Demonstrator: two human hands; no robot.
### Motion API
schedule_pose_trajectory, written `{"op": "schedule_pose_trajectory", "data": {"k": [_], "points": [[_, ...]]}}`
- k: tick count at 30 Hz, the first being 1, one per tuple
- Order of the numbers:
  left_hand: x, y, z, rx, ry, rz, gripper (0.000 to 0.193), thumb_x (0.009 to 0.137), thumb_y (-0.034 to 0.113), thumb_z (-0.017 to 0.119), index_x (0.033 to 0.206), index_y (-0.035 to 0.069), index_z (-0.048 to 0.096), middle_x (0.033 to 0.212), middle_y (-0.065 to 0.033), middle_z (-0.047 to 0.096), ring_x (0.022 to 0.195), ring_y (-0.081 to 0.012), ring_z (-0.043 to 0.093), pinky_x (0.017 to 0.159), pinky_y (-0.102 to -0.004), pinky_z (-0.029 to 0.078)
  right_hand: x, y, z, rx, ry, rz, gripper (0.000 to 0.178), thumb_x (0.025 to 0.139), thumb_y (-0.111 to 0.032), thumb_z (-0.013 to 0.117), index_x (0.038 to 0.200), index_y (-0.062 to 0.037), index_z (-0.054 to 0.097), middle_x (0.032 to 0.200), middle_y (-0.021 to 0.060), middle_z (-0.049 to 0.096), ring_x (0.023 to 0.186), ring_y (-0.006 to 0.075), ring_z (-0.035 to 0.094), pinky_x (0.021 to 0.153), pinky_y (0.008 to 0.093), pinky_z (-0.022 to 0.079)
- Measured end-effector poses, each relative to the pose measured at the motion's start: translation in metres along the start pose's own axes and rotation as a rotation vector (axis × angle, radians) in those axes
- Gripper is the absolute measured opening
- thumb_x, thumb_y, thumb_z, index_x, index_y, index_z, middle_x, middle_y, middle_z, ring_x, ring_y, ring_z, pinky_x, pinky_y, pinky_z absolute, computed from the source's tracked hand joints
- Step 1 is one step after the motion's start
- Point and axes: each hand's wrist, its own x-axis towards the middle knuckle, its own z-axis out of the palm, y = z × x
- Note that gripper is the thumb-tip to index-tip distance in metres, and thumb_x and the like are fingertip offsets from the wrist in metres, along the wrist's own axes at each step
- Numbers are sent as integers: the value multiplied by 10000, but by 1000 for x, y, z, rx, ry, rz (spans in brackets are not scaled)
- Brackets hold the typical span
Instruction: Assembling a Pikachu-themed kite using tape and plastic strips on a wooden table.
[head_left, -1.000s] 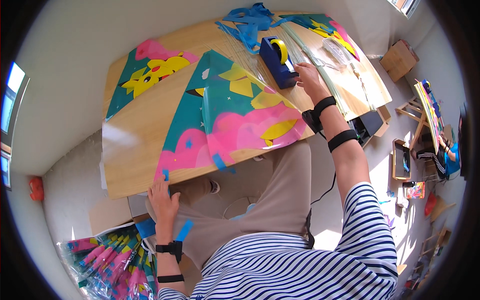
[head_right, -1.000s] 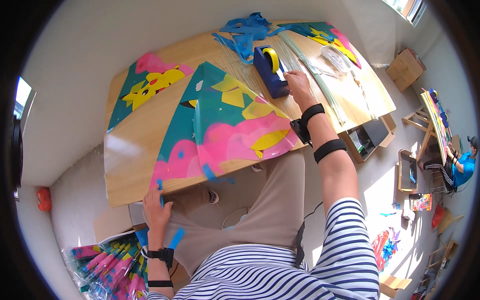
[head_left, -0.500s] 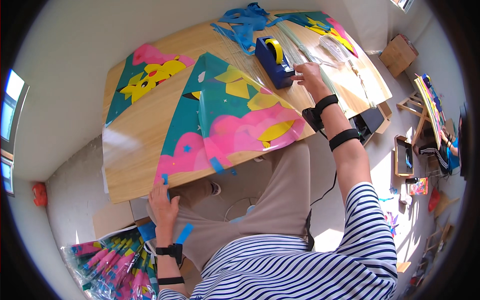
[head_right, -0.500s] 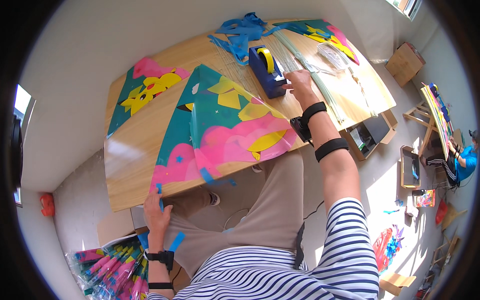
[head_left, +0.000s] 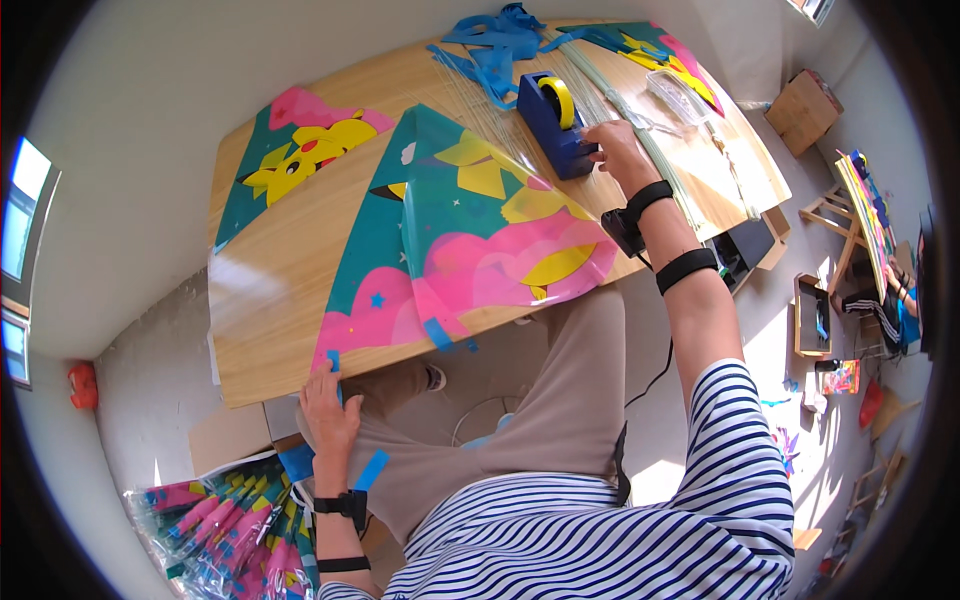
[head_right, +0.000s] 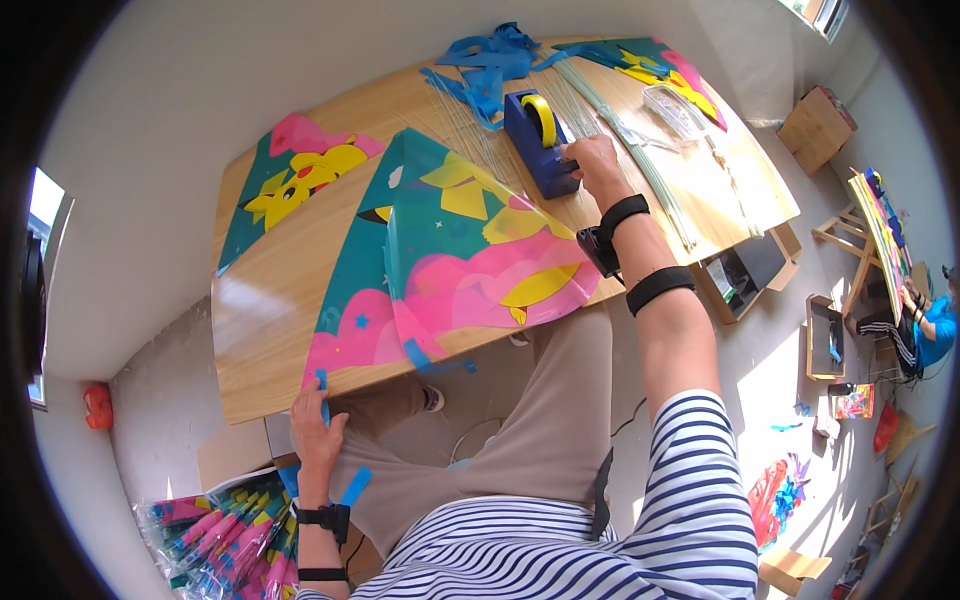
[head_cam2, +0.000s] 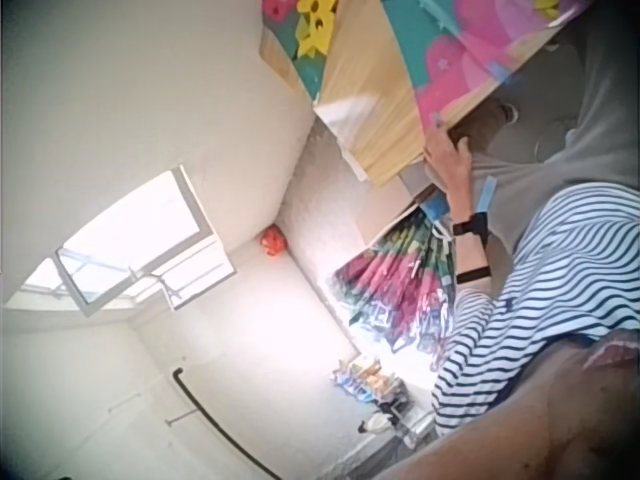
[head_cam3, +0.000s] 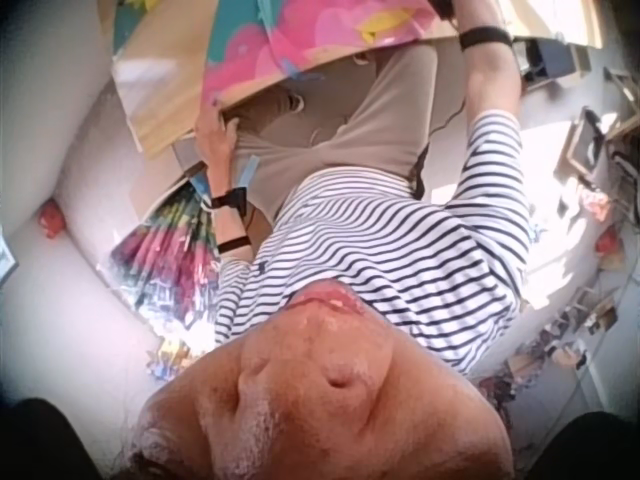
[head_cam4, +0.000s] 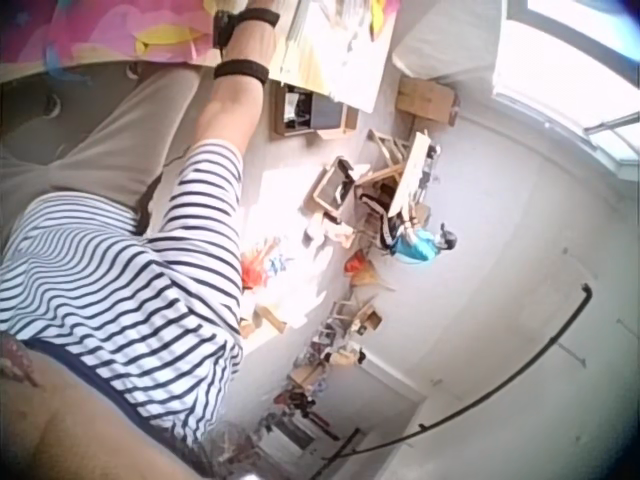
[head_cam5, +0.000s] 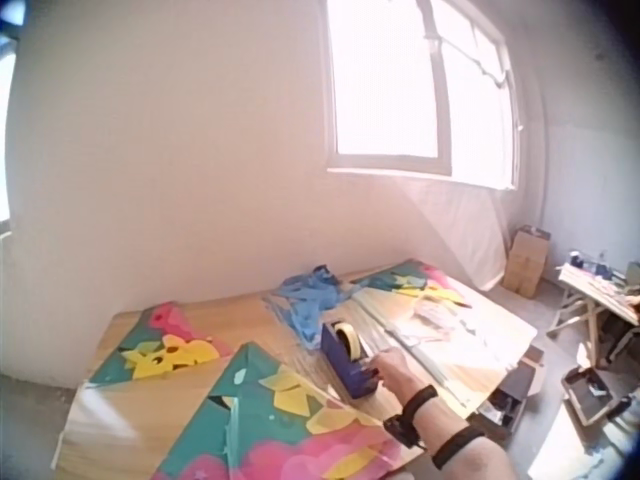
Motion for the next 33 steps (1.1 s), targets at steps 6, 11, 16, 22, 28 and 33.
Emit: {"op": "schedule_pose_trajectory", "data": {"k": [6,11,16,22,28,33], "points": [[1,1,0,-7,0,2,507,669,108,780,1134,13,602,1363,-173,556,1278,-373,482,1099,-497,331,-2,16,-13,186,-19,22,263,803,-146,734,977,32,651,895,139,658,755,245,634,690,482,469],[3,4,-1,7,-9,-2,504,670,109,777,1133,10,606,1367,-173,554,1276,-373,483,1097,-491,336,6,46,-17,254,-30,22,244,814,-153,709,971,27,656,954,142,663,846,270,633,828,562,428],[3,3,-1,16,-13,-1,500,674,109,773,1134,7,605,1372,-171,551,1276,-373,483,1097,-490,336,7,67,-14,254,-48,-10,242,893,-137,687,1092,-4,647,1068,107,678,1057,266,645,1010,667,377],[1,1,-2,20,-22,-4,504,673,108,773,1135,5,602,1374,-167,547,1277,-372,481,1093,-487,339,-34,64,0,777,-41,188,228,912,-111,668,1103,7,625,1023,143,613,919,265,617,937,598,495],[3,4,-3,27,-20,7,510,668,110,778,1134,2,602,1373,-166,547,1270,-373,484,1084,-488,346,-38,76,5,1167,-70,328,161,918,-91,667,1030,-26,572,939,100,587,866,224,631,951,552,525],[3,6,-2,18,-4,-7,505,668,113,778,1128,-2,605,1373,-170,547,1265,-375,486,1080,-490,348,-37,83,7,1085,-42,288,132,908,-71,674,982,-31,573,842,74,595,773,206,640,923,491,547]]}}
